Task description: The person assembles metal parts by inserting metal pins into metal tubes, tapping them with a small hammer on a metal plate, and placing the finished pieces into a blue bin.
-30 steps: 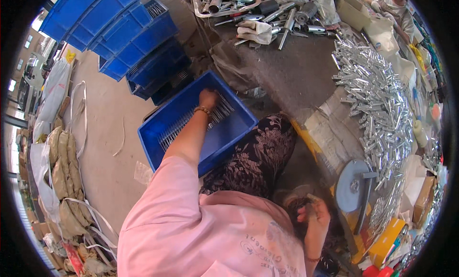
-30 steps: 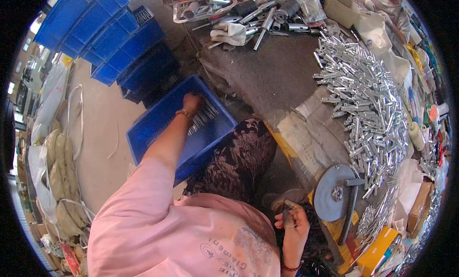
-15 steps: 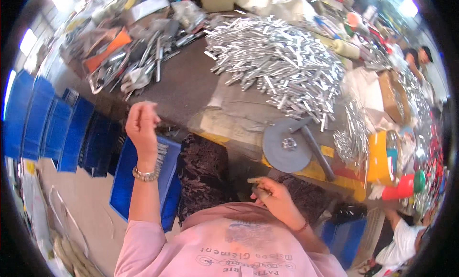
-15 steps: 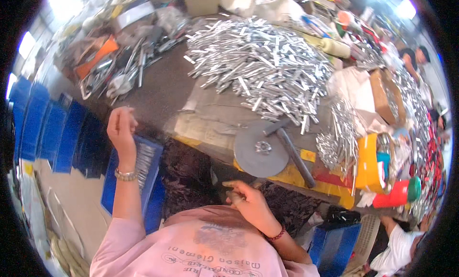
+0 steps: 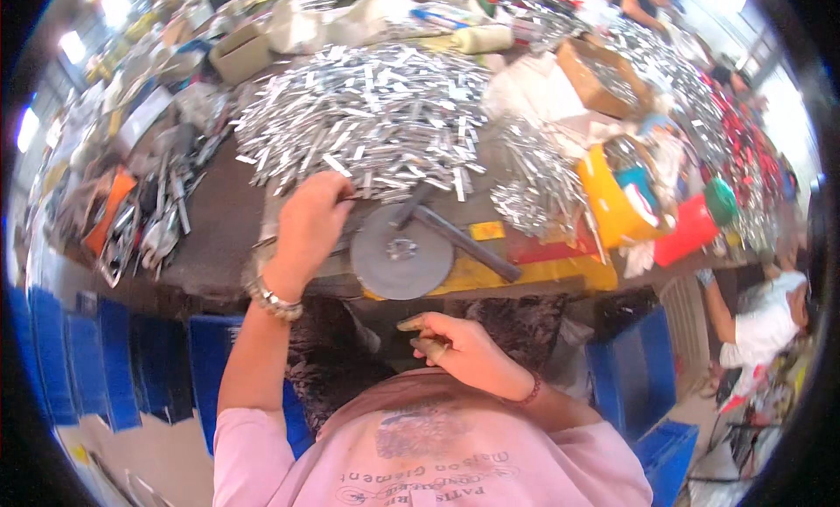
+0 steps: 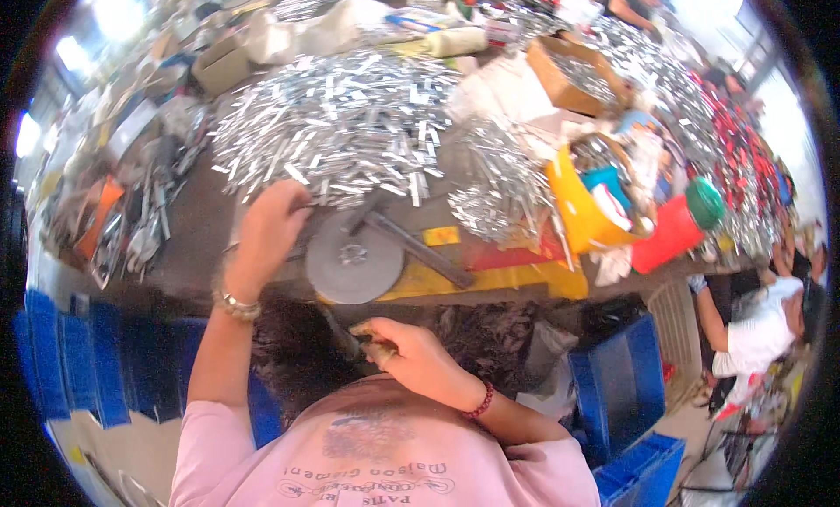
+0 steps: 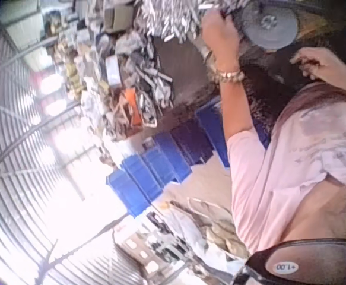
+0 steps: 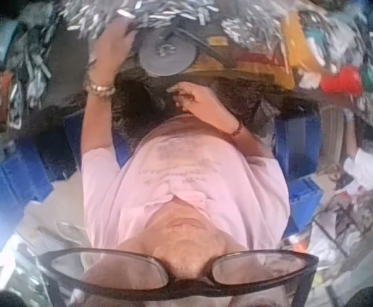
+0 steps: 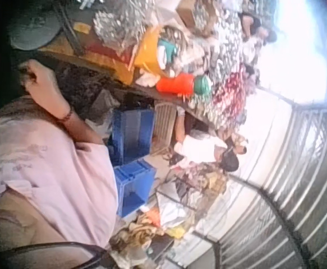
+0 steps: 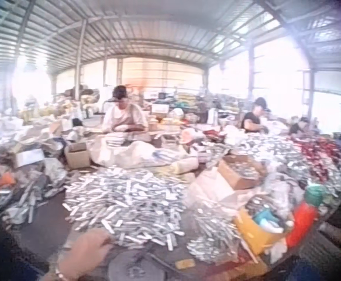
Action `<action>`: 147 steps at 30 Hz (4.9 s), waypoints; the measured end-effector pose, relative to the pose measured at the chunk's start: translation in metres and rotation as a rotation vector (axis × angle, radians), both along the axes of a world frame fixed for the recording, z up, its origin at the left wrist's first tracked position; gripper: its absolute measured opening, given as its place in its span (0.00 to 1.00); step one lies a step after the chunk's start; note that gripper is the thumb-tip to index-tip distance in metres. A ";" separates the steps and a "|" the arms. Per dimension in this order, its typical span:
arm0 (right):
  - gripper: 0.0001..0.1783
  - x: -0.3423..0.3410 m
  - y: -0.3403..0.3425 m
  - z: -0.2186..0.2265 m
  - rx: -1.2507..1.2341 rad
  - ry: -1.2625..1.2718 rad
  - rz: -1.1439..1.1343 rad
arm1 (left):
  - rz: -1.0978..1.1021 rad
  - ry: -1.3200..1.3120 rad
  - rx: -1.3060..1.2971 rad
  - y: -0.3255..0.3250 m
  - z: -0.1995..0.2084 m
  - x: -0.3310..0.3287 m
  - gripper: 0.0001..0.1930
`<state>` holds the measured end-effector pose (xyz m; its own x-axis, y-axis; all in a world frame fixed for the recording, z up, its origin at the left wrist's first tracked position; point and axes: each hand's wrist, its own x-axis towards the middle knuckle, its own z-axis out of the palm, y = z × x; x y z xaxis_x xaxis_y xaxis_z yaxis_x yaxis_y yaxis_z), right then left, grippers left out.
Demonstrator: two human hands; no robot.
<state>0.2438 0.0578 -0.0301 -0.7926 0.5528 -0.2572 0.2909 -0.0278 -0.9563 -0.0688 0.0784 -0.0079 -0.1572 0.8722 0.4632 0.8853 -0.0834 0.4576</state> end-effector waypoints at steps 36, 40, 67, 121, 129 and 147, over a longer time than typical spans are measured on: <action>0.24 0.019 0.110 0.069 0.544 -0.096 -0.371 | -0.282 -0.053 -0.012 -0.055 0.027 0.059 0.16; 0.17 -0.025 0.075 0.059 0.048 0.378 -0.324 | -0.185 -0.115 -0.033 -0.060 0.020 0.062 0.15; 0.06 -0.031 0.071 0.049 1.289 -0.014 -0.042 | -0.087 -0.192 0.026 -0.074 0.003 0.059 0.09; 0.11 -0.076 0.077 0.059 1.173 0.247 0.148 | -0.093 -0.093 0.076 -0.077 -0.006 0.062 0.08; 0.15 -0.076 0.075 0.044 0.693 0.296 -0.037 | -0.091 -0.111 0.101 -0.077 -0.009 0.062 0.08; 0.21 -0.066 0.059 0.037 1.209 0.157 -0.020 | -0.086 -0.151 0.086 -0.077 -0.005 0.064 0.07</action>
